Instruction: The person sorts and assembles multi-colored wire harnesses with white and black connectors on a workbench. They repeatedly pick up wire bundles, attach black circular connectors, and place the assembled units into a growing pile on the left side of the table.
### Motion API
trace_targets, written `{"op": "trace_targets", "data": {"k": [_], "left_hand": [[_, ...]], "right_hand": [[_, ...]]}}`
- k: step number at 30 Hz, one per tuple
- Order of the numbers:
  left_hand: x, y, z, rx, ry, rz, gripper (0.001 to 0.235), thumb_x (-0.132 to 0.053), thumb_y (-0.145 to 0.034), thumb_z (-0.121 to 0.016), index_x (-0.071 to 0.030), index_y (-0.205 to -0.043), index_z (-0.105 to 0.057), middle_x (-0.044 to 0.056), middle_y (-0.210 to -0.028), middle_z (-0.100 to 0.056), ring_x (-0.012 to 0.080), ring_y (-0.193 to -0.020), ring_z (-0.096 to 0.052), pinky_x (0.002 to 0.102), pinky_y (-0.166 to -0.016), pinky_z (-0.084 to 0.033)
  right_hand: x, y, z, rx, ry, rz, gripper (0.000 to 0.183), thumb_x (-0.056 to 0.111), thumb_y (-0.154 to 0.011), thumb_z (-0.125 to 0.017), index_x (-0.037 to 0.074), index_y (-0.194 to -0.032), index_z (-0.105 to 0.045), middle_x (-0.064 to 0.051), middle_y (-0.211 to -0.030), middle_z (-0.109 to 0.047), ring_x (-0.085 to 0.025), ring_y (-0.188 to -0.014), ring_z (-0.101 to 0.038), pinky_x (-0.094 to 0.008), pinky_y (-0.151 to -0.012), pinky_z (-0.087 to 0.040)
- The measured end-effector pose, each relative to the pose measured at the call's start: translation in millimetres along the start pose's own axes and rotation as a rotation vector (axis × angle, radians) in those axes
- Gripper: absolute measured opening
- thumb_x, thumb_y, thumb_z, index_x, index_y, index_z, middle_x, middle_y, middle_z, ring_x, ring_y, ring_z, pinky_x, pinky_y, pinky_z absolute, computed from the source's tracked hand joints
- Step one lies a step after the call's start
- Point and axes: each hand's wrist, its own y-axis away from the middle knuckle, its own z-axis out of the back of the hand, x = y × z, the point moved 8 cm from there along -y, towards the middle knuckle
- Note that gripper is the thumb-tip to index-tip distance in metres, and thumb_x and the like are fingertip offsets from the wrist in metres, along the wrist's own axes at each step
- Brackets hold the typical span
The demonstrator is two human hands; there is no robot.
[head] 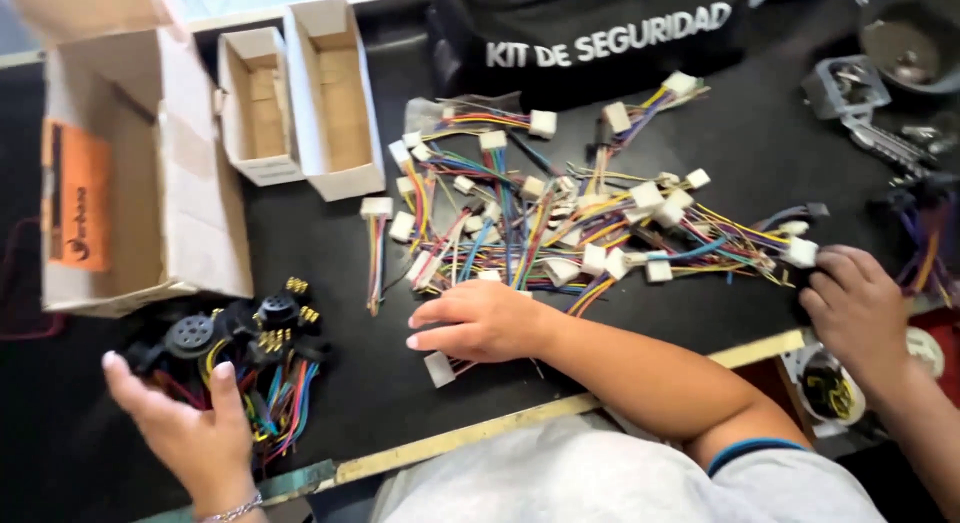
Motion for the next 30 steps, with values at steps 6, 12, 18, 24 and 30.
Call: {"op": "trace_targets", "data": {"k": [6, 12, 18, 24, 30], "left_hand": [[14, 8, -18, 0.131, -0.234, 0.023, 0.096, -0.042, -0.102, -0.059, 0.016, -0.155, -0.004, 0.047, -0.159, -0.024, 0.0685, -0.138, -0.036, 0.065, -0.116, -0.032], [29, 17, -24, 0.177, -0.274, -0.023, 0.107, -0.052, -0.094, -0.057, 0.017, -0.156, -0.004, 0.047, -0.160, -0.021, 0.0640, -0.146, -0.031, 0.064, -0.121, -0.028], [6, 12, 5, 0.066, -0.167, -0.160, 0.083, -0.035, -0.101, -0.061, 0.009, -0.161, -0.024, 0.041, -0.144, -0.041, 0.0561, -0.132, -0.039, 0.067, -0.106, -0.040], [34, 11, 7, 0.239, -0.122, 0.185, 0.126, -0.041, -0.073, -0.080, -0.002, -0.164, -0.003, 0.033, -0.166, -0.029, 0.0444, -0.153, -0.032, 0.057, -0.109, -0.039], [45, 4, -9, 0.432, -0.169, 0.411, 0.107, -0.046, -0.050, -0.097, 0.002, -0.131, -0.047, 0.031, -0.124, -0.064, 0.0526, -0.118, -0.060, 0.057, -0.096, -0.048]], "right_hand": [[-3, 5, 0, 0.015, 0.069, -0.028, 0.030, 0.016, -0.111, -0.050, 0.026, -0.139, -0.055, -0.003, -0.129, -0.064, -0.025, -0.084, -0.066, -0.038, -0.073, -0.051], [2, -1, 8, 0.001, 0.137, -0.013, 0.032, 0.013, -0.109, -0.054, 0.027, -0.137, -0.058, -0.001, -0.124, -0.066, -0.022, -0.082, -0.066, -0.035, -0.072, -0.049], [17, -13, 24, 0.008, 0.069, 0.049, 0.023, 0.021, -0.111, -0.047, 0.017, -0.128, -0.061, -0.003, -0.104, -0.071, -0.024, -0.078, -0.064, -0.036, -0.066, -0.044], [51, -19, 11, 0.097, -0.053, 0.191, 0.021, 0.022, -0.109, -0.054, 0.010, -0.123, -0.063, -0.005, -0.091, -0.065, -0.025, -0.072, -0.062, -0.037, -0.065, -0.046], [44, -6, -12, 0.173, -0.050, 0.204, 0.023, 0.021, -0.109, -0.052, 0.011, -0.126, -0.063, -0.005, -0.088, -0.066, -0.027, -0.077, -0.067, -0.039, -0.070, -0.050]]}}
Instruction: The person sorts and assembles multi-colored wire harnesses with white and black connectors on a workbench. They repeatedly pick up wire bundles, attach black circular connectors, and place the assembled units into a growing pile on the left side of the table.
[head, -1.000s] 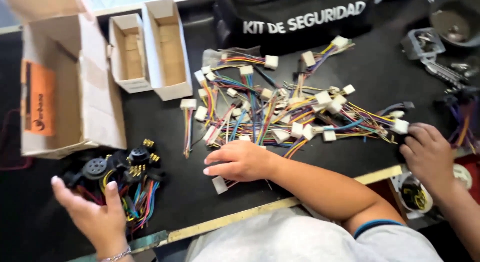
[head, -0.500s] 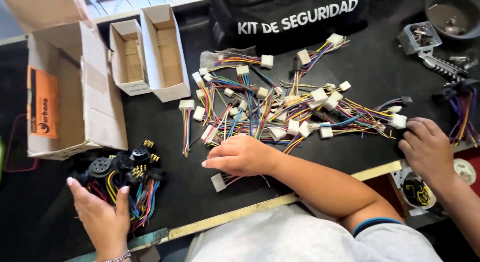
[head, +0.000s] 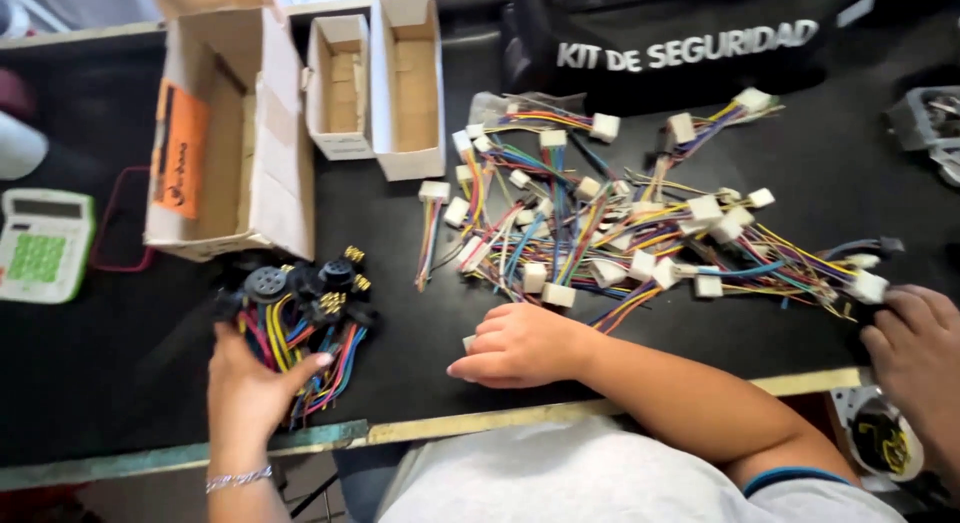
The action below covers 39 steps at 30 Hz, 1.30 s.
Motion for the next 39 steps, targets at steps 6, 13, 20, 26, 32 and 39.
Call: {"op": "trace_targets", "data": {"k": [6, 13, 20, 26, 32, 39], "left_hand": [[-13, 9, -8, 0.078, -0.149, -0.016, 0.145, -0.058, -0.050, -0.097, 0.018, -0.153, -0.028, 0.040, -0.134, -0.056, 0.0525, -0.123, -0.060, 0.056, -0.103, -0.050], [-31, 32, -26, 0.043, -0.074, -0.144, 0.149, -0.056, -0.041, -0.102, 0.015, -0.151, -0.031, 0.040, -0.137, -0.050, 0.0576, -0.123, -0.055, 0.063, -0.102, -0.048], [-16, 30, -46, -0.069, -0.161, -0.158, 0.137, -0.057, -0.048, -0.097, 0.007, -0.152, -0.035, 0.031, -0.137, -0.053, 0.0505, -0.122, -0.056, 0.055, -0.101, -0.051], [-40, 38, -45, -0.091, -0.099, -0.223, 0.122, -0.048, -0.057, -0.096, 0.007, -0.150, -0.038, 0.032, -0.129, -0.057, 0.0510, -0.114, -0.061, 0.055, -0.095, -0.053], [-80, 47, -63, -0.098, -0.061, -0.276, 0.113, -0.047, -0.063, -0.093, 0.003, -0.149, -0.041, 0.031, -0.128, -0.058, 0.0494, -0.110, -0.062, 0.054, -0.091, -0.053], [-92, 36, -73, -0.211, -0.076, -0.265, 0.110, -0.047, -0.066, -0.090, 0.000, -0.152, -0.040, 0.031, -0.132, -0.057, 0.0483, -0.114, -0.061, 0.053, -0.093, -0.053]], "right_hand": [[4, -13, 23, -0.258, 0.021, 0.027, 0.021, 0.026, -0.105, -0.054, 0.013, -0.101, -0.070, -0.002, -0.076, -0.058, -0.020, -0.059, -0.060, -0.033, -0.065, -0.056], [2, -11, 12, -0.208, 0.011, 0.008, 0.021, 0.026, -0.105, -0.054, 0.013, -0.097, -0.069, -0.001, -0.078, -0.060, -0.020, -0.061, -0.062, -0.034, -0.065, -0.057], [-2, -9, 10, -0.199, 0.008, -0.005, 0.016, 0.025, -0.102, -0.060, 0.014, -0.098, -0.071, -0.001, -0.077, -0.061, -0.019, -0.059, -0.062, -0.034, -0.064, -0.057], [-3, -10, 15, -0.201, 0.019, -0.031, 0.017, 0.025, -0.102, -0.058, 0.013, -0.099, -0.071, -0.001, -0.078, -0.062, -0.020, -0.059, -0.062, -0.034, -0.065, -0.057], [-5, -10, 12, -0.171, 0.002, -0.039, 0.016, 0.024, -0.101, -0.060, 0.013, -0.098, -0.071, -0.002, -0.078, -0.064, -0.021, -0.060, -0.063, -0.035, -0.066, -0.057], [-17, 2, 13, -0.173, 0.039, -0.077, 0.015, 0.024, -0.101, -0.060, 0.013, -0.099, -0.070, -0.003, -0.080, -0.064, -0.022, -0.061, -0.063, -0.035, -0.067, -0.058]]}}
